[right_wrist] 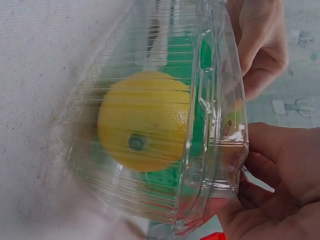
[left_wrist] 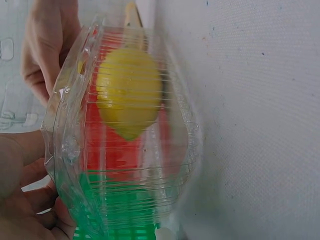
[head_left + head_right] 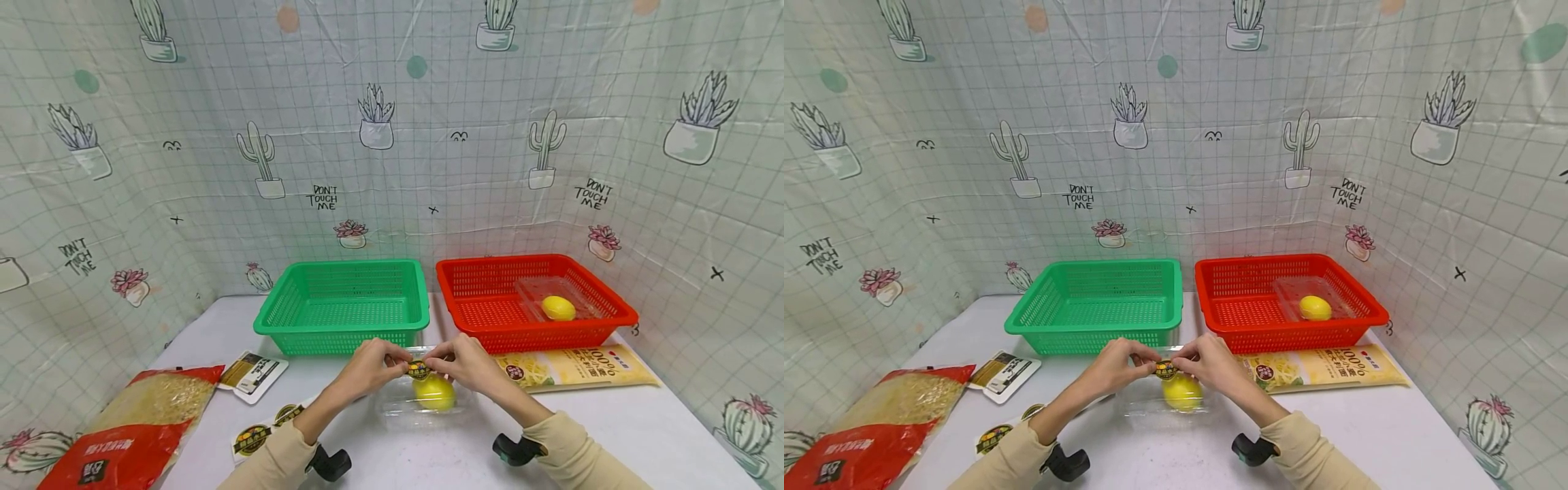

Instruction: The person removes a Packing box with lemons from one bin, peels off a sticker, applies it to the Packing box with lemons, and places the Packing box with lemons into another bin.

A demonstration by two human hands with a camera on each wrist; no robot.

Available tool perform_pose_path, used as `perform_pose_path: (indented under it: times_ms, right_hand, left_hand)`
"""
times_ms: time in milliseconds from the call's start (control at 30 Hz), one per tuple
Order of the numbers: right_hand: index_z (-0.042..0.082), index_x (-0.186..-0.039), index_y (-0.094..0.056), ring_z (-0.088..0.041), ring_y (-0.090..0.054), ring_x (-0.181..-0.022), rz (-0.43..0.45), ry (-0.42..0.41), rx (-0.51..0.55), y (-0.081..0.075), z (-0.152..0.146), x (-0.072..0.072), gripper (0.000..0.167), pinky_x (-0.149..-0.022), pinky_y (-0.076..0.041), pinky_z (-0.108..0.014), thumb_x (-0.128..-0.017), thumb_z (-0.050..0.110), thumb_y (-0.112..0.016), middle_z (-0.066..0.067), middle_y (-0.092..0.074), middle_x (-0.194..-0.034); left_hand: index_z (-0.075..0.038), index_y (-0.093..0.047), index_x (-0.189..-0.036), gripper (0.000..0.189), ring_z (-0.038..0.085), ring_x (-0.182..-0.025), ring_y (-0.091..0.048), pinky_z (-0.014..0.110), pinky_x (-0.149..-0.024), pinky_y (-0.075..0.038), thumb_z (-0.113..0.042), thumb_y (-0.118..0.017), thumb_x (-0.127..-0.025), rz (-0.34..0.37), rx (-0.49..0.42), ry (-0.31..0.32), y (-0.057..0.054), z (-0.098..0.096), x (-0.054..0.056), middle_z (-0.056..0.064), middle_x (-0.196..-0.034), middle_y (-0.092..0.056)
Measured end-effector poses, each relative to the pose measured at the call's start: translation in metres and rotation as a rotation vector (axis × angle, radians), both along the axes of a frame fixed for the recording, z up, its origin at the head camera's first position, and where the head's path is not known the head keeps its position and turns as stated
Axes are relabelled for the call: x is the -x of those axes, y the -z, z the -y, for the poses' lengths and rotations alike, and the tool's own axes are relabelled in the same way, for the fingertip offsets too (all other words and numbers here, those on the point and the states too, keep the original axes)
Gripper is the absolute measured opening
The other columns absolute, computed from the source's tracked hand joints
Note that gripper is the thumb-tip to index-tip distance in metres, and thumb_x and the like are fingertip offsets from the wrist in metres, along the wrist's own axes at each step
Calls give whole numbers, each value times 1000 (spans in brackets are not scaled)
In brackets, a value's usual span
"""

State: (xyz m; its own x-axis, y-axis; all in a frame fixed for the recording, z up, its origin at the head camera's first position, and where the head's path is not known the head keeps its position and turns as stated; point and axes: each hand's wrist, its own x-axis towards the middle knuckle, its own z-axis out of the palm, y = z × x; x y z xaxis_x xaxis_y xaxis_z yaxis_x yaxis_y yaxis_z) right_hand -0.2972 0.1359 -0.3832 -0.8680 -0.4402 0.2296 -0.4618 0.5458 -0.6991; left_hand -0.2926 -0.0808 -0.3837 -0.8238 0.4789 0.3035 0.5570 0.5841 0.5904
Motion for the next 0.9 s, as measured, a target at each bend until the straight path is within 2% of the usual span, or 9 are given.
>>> perform_pose_path:
  times_ms: [67, 167, 500, 600, 767, 900]
  right_hand:
    - [2, -95, -78, -24, -64, -62, -2, -6, -7, 0, 0, 1, 13, -51, -53, -21, -90, 11, -70, -6, -72, -75]
    - [3, -94, -78, -22, -63, -60, -10, -11, -26, -1, 1, 1, 13, -50, -52, -21, -90, 12, -70, -6, -72, -74]
    - [6, -93, -80, -12, -57, -56, -45, -4, -98, -3, 0, 2, 12, -47, -44, -19, -89, 14, -72, -4, -75, -81]
    - [7, -92, -80, -10, -54, -58, -51, 2, -110, -4, -1, 2, 10, -47, -43, -19, -87, 13, -73, -4, -76, -83]
    - [9, -92, -80, -11, -55, -64, -76, 19, -129, -4, -3, 1, 9, -52, -45, -20, -84, 12, -77, -4, -76, -85]
    - [12, -97, -78, -16, -58, -77, -112, 89, -163, -3, -4, -2, 18, -63, -47, -25, -81, 18, -80, -3, -70, -91]
  left_hand:
    - [-6, -77, -102, 17, 4, -66, -59, 23, -69, -44, -9, -67, -88, -5, 2, 0, 0, 0, 0, 0, -81, -75]
    - [-7, -78, -101, 17, 4, -66, -59, 22, -68, -43, -10, -67, -88, -21, 10, -3, 0, 0, 0, 0, -80, -75]
    - [-8, -78, -100, 17, 1, -61, -57, 27, -74, -39, -9, -67, -87, -40, 28, -12, 0, -1, -1, -1, -77, -74]
    - [-9, -79, -99, 16, 5, -64, -57, 27, -73, -38, -9, -69, -86, -71, 45, -29, 1, -1, -2, -1, -78, -74]
    - [-13, -79, -97, 13, 16, -79, -56, 26, -72, -38, -14, -73, -85, -142, 88, -76, 2, 0, -4, 1, -85, -72]
    - [-15, -79, -98, 17, 17, -86, -52, 25, -71, -37, -24, -77, -84, -192, 124, -139, 4, 2, -7, 4, -95, -68]
